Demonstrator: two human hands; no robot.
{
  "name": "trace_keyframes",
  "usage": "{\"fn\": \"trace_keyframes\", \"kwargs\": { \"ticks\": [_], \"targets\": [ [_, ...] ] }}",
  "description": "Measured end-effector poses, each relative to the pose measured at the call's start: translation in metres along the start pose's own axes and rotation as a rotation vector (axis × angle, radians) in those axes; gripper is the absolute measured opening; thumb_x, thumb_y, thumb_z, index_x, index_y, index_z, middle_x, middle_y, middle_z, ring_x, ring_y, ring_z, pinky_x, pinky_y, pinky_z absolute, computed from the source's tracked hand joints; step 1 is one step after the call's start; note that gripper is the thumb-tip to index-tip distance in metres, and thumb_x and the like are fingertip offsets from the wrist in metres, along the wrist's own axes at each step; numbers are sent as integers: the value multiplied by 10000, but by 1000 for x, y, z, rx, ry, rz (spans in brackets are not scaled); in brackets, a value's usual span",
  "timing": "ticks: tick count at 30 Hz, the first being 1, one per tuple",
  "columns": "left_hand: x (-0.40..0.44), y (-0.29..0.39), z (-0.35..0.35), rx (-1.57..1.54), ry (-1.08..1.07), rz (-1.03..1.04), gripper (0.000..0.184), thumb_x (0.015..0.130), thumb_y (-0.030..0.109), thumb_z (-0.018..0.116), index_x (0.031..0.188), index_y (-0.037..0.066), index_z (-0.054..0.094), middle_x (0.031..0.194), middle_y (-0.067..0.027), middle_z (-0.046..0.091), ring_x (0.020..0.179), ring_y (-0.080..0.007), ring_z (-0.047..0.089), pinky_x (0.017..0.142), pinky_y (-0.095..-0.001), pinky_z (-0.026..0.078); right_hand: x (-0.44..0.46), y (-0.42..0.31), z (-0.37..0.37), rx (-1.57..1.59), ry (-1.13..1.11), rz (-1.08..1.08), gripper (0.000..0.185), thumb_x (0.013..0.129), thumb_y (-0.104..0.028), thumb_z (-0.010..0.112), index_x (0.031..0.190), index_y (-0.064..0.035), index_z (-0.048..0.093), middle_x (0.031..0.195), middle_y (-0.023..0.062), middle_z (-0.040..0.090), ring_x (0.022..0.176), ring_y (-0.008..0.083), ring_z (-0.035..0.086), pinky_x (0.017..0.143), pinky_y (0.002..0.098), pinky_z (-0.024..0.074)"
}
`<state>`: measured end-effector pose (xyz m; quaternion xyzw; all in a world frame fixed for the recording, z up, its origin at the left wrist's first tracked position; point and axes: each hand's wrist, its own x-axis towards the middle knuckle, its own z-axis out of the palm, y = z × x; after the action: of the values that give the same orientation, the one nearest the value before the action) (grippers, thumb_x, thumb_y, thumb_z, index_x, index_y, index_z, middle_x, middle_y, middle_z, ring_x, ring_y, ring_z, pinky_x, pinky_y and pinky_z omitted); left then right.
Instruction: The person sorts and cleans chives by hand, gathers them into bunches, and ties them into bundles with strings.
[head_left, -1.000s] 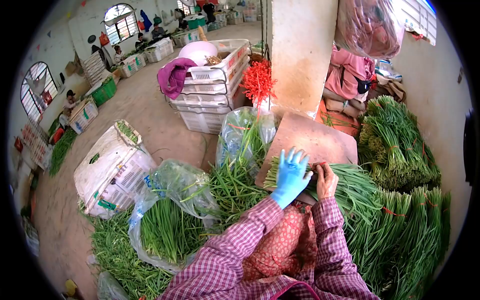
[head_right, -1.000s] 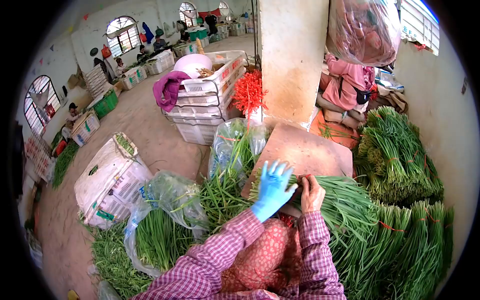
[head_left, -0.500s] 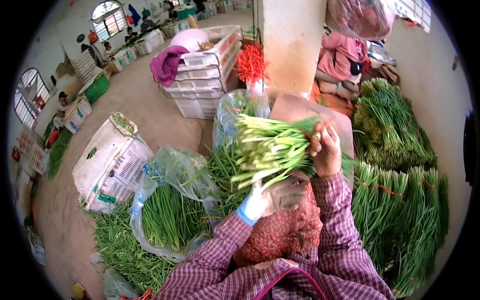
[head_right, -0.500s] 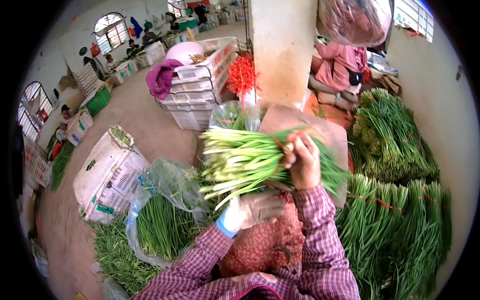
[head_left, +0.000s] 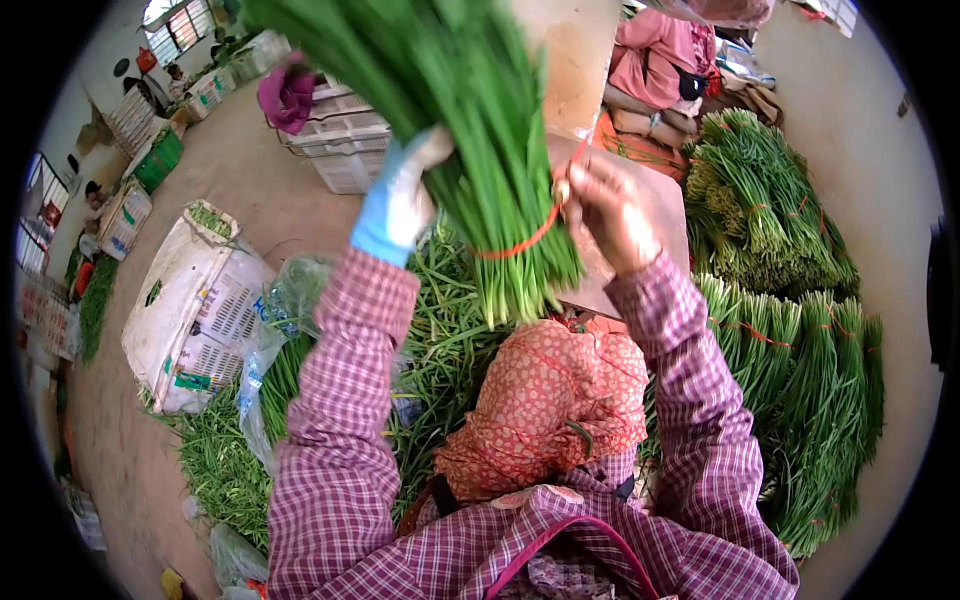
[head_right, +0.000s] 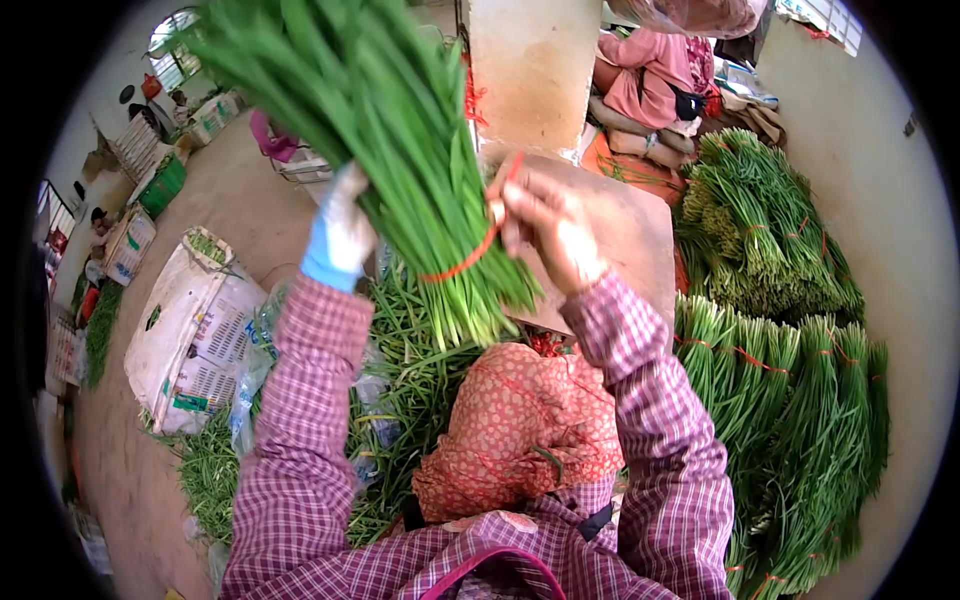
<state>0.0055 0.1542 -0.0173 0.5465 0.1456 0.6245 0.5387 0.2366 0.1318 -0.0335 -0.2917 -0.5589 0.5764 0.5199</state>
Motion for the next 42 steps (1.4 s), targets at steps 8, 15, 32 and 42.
{"fn": "trace_keyframes", "kwargs": {
  "ticks": [8,15,32,42],
  "targets": [
    [65,-8,50,421,-41,-33,812,729,149,759,1394,14,313,1192,-147,601,1016,-252,626,947,-364,488,24,-8,-46,30,166,-327,268,962,-237,516,1053,9,570,824,24,592,614,89,561,574,228,488],
    [-10,-150,-45,428,-240,-429,1314,570,272,888,1475,34,-35,1539,-223,45,1421,-335,120,1151,-415,177,2,130,-98,198,455,-39,145,963,-183,504,977,-50,561,797,6,582,636,74,555,545,230,477],
    [27,-142,65,232,-183,-325,695,636,78,843,1230,-9,492,1106,-105,632,943,-191,628,870,-331,508,-18,99,-88,390,511,-199,195,971,-204,497,1064,-35,524,805,11,557,614,73,562,557,227,546],
    [70,-104,79,385,-522,-444,807,657,168,840,1323,-14,421,1205,-112,580,1083,-180,554,971,-309,437,-38,92,-49,575,500,-353,151,971,-174,498,1058,-54,523,887,45,588,753,138,614,709,279,560]
  ]
}}
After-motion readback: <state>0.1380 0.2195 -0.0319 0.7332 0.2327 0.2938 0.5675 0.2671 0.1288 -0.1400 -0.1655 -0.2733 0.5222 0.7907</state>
